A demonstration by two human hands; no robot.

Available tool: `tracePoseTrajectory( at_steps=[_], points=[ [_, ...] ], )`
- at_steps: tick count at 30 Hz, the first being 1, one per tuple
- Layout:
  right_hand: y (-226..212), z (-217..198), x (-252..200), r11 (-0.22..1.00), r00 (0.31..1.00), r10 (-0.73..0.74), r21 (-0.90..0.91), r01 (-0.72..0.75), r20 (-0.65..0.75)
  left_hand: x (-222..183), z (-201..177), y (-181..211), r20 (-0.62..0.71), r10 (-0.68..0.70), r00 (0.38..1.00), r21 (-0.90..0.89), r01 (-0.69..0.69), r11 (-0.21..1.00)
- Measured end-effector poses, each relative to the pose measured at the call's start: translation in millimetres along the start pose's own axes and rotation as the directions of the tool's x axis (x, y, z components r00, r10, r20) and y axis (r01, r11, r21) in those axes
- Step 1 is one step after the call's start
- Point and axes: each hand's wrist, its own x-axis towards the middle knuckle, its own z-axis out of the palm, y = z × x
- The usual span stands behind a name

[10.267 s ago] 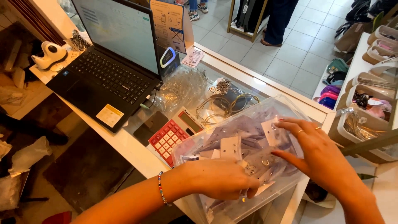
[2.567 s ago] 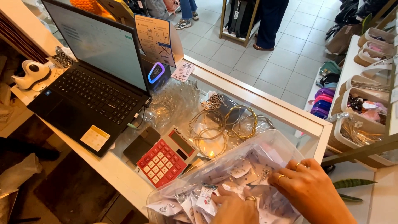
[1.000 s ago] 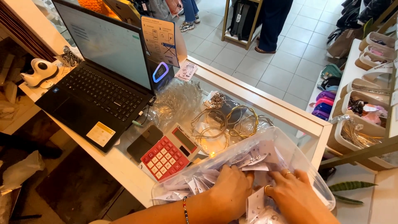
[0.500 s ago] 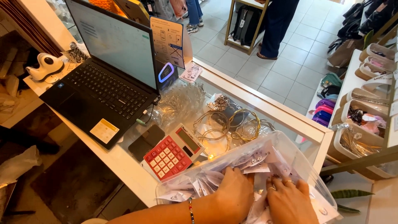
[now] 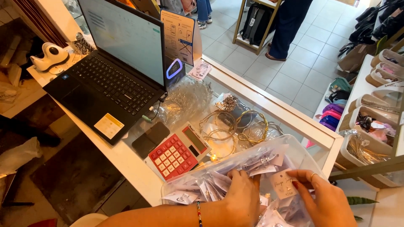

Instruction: Searching through a bin of earrings on a sales counter

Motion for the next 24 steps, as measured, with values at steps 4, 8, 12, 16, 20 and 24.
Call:
tracePoseTrajectory(
  at_steps=[4,8,12,16,20,24],
  points=[
    [5,2,1,0.999,0.999,-0.033,0.009,0.033,0.007,-1,0,0,-0.027,-0.009,1.000,0.003,0.009,1.000],
    [6,7,-1,0.998,0.996,-0.063,-0.013,0.063,-0.058,-10,-9,-2,0.023,0.012,1.000,0.021,-0.012,1.000],
    [-18,8,-18,0.826,0.741,-0.528,-0.046,0.562,-0.414,4,1,3,0.056,0.003,0.998,0.014,-0.004,1.000],
    [7,29,1,0.674,0.593,-0.736,-0.276,0.685,-0.325,6,0,5,0.091,0.003,0.996,0.013,-0.004,1.000],
    [22,38,7,0.632,0.556,-0.774,-0.408,0.659,-0.303,9,2,4,0.127,-0.012,0.992,0.033,0.008,0.999],
    [24,43,0,0.704,0.641,-0.707,-0.374,0.603,-0.298,3,-4,1,0.145,0.009,0.989,0.027,-0.013,1.000]
  ],
)
